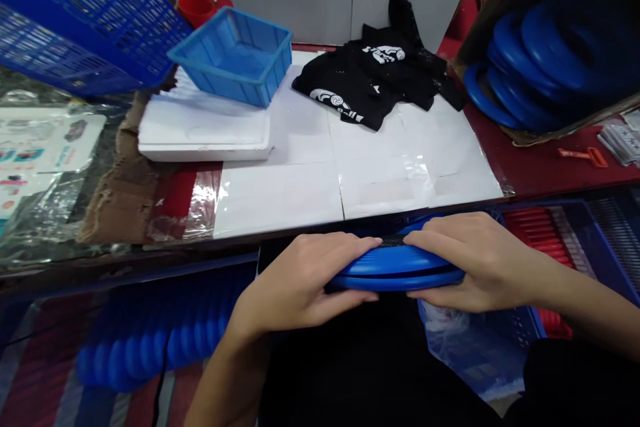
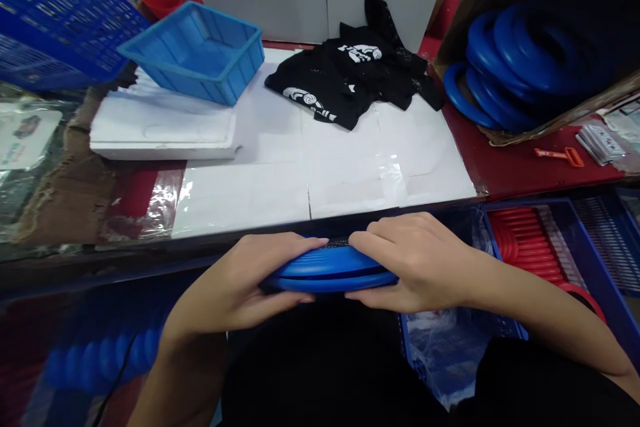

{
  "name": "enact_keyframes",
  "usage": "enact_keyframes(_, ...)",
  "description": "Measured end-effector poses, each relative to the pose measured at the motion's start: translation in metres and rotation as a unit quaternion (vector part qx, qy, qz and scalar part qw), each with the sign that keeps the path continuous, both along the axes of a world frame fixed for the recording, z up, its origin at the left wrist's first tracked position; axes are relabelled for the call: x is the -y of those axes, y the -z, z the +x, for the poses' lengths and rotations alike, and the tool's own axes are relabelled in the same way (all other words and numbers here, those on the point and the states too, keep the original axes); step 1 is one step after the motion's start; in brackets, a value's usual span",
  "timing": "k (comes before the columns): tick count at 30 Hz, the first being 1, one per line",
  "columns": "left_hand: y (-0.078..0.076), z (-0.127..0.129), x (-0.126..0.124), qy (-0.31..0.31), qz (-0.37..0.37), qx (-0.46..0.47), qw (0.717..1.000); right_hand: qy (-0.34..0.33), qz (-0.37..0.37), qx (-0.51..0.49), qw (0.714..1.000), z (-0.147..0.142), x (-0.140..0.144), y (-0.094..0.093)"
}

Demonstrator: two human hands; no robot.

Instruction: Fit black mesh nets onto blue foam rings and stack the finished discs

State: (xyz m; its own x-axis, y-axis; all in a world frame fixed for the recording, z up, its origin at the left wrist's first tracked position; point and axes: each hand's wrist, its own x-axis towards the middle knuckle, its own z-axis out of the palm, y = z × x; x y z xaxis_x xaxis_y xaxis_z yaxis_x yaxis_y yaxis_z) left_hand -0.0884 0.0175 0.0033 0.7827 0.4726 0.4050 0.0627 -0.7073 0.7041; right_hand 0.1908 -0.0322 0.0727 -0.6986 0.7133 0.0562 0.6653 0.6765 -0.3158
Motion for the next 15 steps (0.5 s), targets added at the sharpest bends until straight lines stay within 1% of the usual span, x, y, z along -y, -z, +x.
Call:
enact_keyframes(5,-0.001,0.002,0.003,-0.022,0.031,0.034,0.999,-0.002,0.004,0.002,1.0,0.0,0.0,-0.002)
enact_keyframes(10,0.002,0.0,0.003,-0.024,0.026,0.065,0.997,0.0,0.015,0.002,1.0,0.001,-0.001,-0.003)
enact_keyframes(13,0.014,-0.014,-0.005,-0.041,0.021,0.082,0.996,0.012,-0.003,-0.008,1.0,0.008,-0.003,-0.004)
enact_keyframes(15,0.025,-0.026,-0.014,-0.043,0.006,0.123,0.991,0.027,-0.03,-0.035,0.999,0.016,-0.003,-0.005)
